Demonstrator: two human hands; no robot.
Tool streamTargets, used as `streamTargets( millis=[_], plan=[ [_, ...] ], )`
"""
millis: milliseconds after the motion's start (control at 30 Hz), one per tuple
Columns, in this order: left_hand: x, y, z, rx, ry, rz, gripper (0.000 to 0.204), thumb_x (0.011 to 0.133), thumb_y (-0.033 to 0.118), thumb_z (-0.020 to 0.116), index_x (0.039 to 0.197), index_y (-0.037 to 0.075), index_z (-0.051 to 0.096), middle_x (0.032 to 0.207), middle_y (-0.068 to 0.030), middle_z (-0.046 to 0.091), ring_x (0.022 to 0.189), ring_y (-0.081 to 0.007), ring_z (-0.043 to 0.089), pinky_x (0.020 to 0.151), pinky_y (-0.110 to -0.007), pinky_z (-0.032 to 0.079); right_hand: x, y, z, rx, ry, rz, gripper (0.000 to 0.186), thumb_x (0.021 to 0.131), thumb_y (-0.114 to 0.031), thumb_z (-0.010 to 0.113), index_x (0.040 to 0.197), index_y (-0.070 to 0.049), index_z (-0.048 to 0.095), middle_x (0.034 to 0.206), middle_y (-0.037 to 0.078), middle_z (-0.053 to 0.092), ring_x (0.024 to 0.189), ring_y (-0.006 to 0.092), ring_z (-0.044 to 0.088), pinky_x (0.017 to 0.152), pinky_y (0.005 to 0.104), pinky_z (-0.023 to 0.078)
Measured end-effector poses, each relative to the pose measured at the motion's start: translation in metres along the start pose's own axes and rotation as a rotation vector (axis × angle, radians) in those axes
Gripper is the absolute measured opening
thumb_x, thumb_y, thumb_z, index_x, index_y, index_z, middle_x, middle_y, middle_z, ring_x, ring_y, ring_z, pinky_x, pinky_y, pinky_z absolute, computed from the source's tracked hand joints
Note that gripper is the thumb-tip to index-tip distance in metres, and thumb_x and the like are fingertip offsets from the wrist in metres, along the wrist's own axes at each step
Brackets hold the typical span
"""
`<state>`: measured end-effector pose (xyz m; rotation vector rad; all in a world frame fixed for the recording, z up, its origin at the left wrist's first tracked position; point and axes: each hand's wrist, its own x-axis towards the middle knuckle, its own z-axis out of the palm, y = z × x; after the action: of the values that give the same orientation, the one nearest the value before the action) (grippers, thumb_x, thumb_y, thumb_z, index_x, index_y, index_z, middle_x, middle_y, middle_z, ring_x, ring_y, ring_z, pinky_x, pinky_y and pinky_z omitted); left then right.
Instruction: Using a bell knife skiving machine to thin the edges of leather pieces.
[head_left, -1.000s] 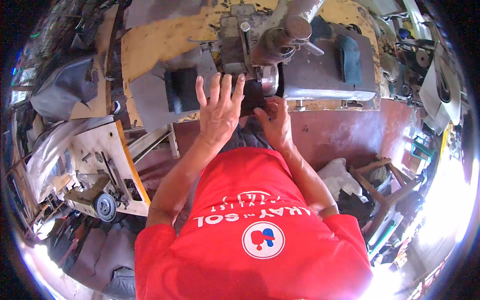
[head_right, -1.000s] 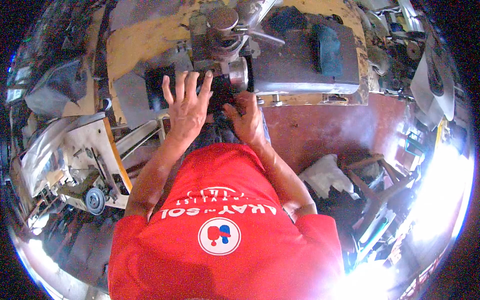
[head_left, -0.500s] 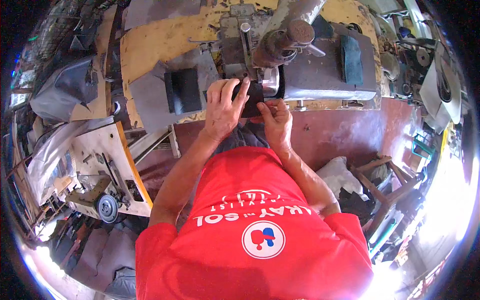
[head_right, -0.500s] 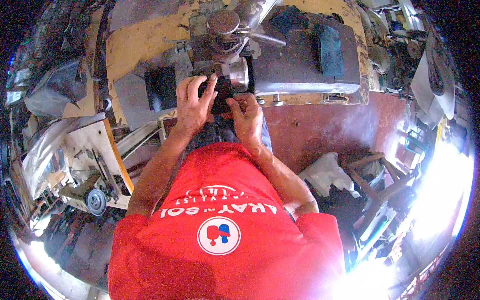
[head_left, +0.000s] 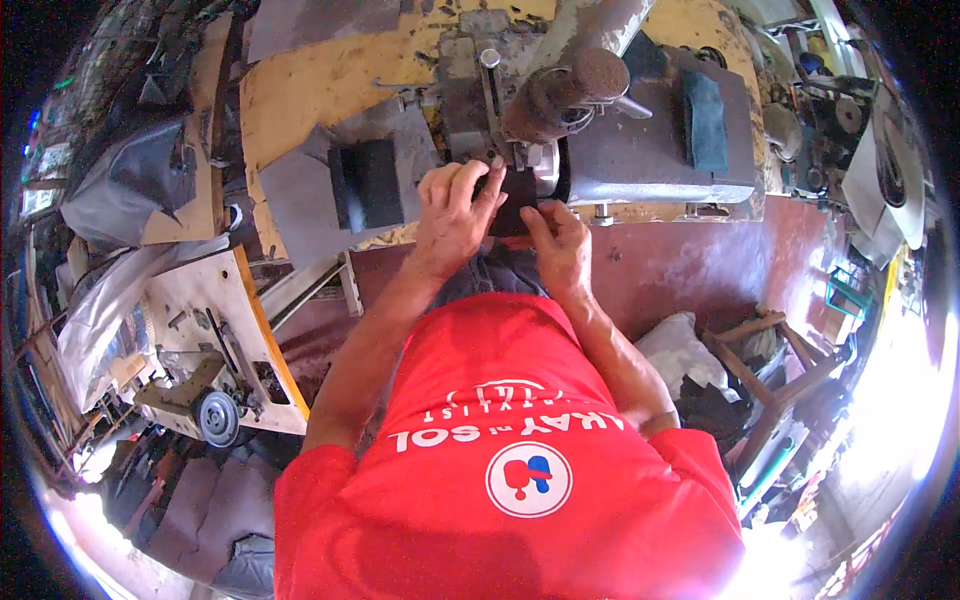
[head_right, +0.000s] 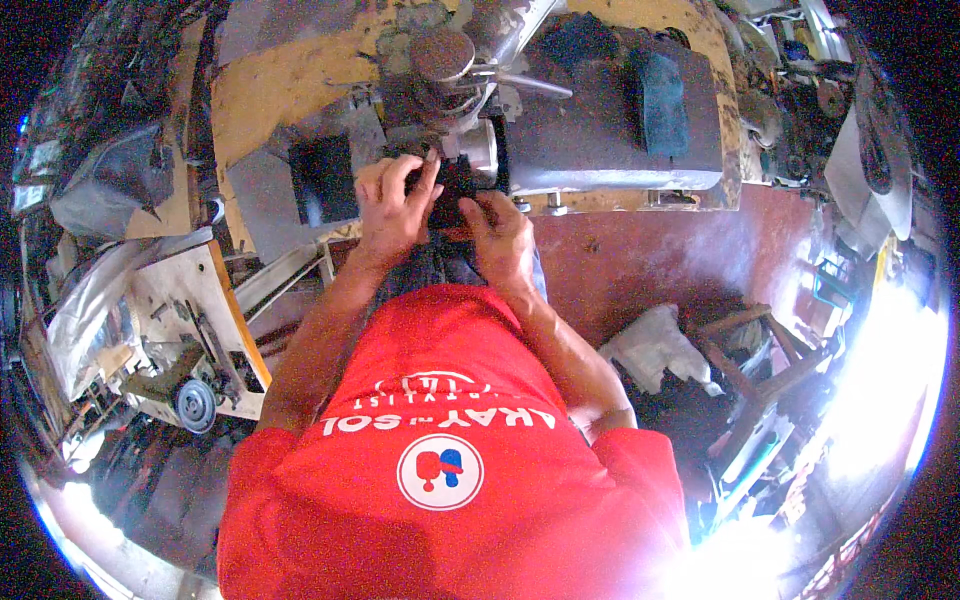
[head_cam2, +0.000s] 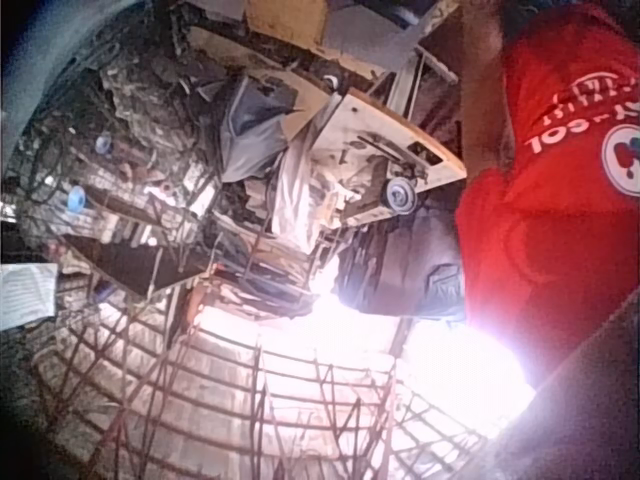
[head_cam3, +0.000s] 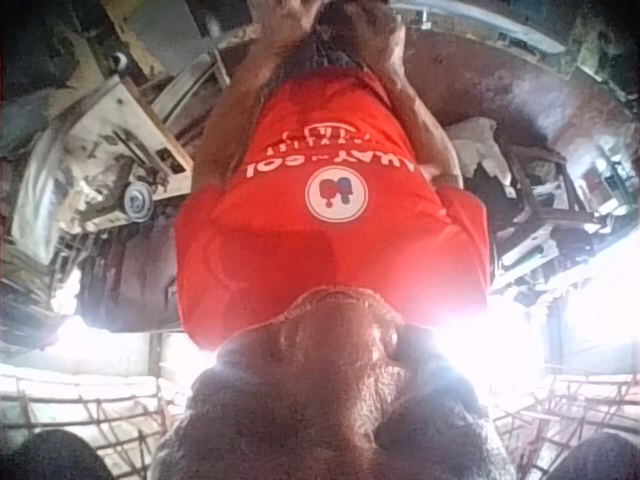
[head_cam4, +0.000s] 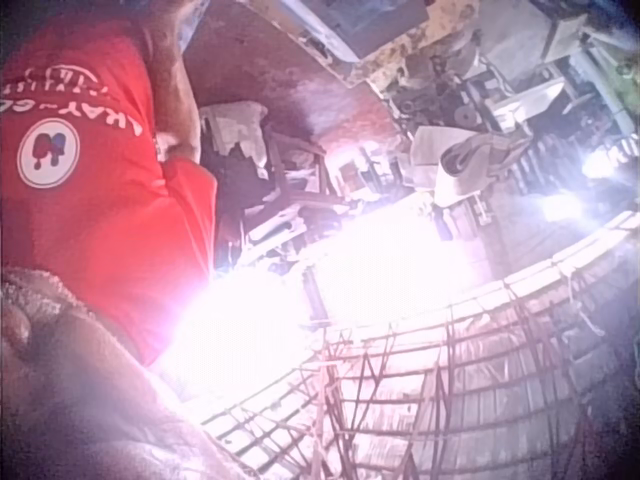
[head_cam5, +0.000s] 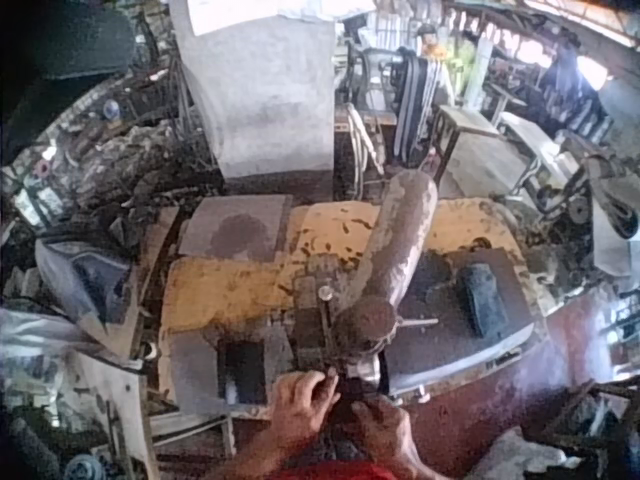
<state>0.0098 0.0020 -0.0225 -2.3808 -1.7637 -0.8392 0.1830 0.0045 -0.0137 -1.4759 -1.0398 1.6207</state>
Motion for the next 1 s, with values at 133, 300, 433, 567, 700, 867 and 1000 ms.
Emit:
streamTargets(
  millis=[133, 300, 433, 567, 700, 867, 1000],
  plan=[
    [0.002, 0.006, 0.001, 0.013, 0.031, -0.020, 0.047, 0.084, 0.022, 0.071, 0.128, 0.007, 0.064, 0.119, -0.0064, 0.051, 0.111, -0.0273, 0.046, 0.095, -0.044, 0.038, -0.001, -0.009, -0.026, 0.035, 0.057, 0.000, 0.026, 0.096, -0.016, 0.064, 0.108, 0.008, 0.063, 0.089, 0.011, 0.069, 0.070, 0.0170, 0.069, 0.061, 0.0283, 0.059],
    [0.002, 0.008, 0.002, 0.017, 0.073, -0.015, 0.046, 0.084, 0.020, 0.070, 0.128, 0.006, 0.063, 0.119, -0.0069, 0.051, 0.110, -0.0272, 0.047, 0.095, -0.044, 0.037, 0.001, -0.012, -0.062, -0.004, 0.166, -0.065, 0.019, 0.094, -0.013, 0.067, 0.100, 0.005, 0.066, 0.085, 0.008, 0.068, 0.072, 0.0125, 0.065, 0.064, 0.0272, 0.056],
    [-0.001, 0.012, -0.002, -0.034, 0.070, -0.061, 0.053, 0.084, 0.018, 0.070, 0.134, 0.005, 0.057, 0.123, -0.0105, 0.049, 0.112, -0.0300, 0.047, 0.095, -0.045, 0.037, -0.018, -0.058, -0.069, -0.062, 0.288, -0.127, 0.018, 0.091, -0.013, 0.068, 0.098, 0.004, 0.068, 0.083, 0.010, 0.071, 0.078, 0.0101, 0.064, 0.069, 0.0269, 0.052],
    [0.001, 0.047, -0.038, -0.804, -0.033, -0.292, 0.067, 0.092, 0.025, 0.065, 0.149, 0.008, 0.037, 0.132, -0.0118, 0.048, 0.116, -0.0305, 0.046, 0.097, -0.047, 0.039, -0.055, -0.082, -0.079, -0.711, 0.466, -0.450, 0.014, 0.087, -0.007, 0.068, 0.099, -0.001, 0.071, 0.090, 0.011, 0.072, 0.077, 0.0176, 0.068, 0.070, 0.0330, 0.054],
    [0.018, 0.083, -0.050, -2.012, -0.334, -0.704, 0.079, 0.097, 0.059, 0.041, 0.154, 0.008, 0.021, 0.133, -0.0068, 0.050, 0.114, -0.0191, 0.050, 0.096, -0.036, 0.045, -0.077, -0.087, -0.047, -0.977, 0.058, -0.962, 0.032, 0.078, -0.011, 0.072, 0.110, -0.004, 0.069, 0.104, 0.010, 0.071, 0.089, 0.0295, 0.068, 0.079, 0.0386, 0.055],
    [0.039, 0.074, -0.046, -2.158, -0.444, -0.994, 0.105, 0.085, 0.086, 0.014, 0.150, 0.005, 0.030, 0.140, -0.0142, 0.051, 0.124, -0.0267, 0.052, 0.104, -0.041, 0.043, -0.080, -0.065, -0.032, -1.006, 0.022, -0.859, 0.039, 0.080, -0.014, 0.071, 0.116, -0.001, 0.065, 0.125, 0.016, 0.062, 0.118, 0.0329, 0.058, 0.101, 0.0455, 0.047],
    [0.044, 0.072, -0.037, -2.199, -0.460, -0.976, 0.100, 0.088, 0.082, 0.016, 0.149, 0.005, 0.032, 0.142, -0.0157, 0.051, 0.127, -0.0302, 0.053, 0.108, -0.044, 0.040, -0.081, -0.051, -0.041, -0.995, 0.019, -0.914, 0.034, 0.080, -0.012, 0.069, 0.112, 0.001, 0.067, 0.126, 0.017, 0.062, 0.123, 0.0340, 0.056, 0.106, 0.0471, 0.044]
  ],
)
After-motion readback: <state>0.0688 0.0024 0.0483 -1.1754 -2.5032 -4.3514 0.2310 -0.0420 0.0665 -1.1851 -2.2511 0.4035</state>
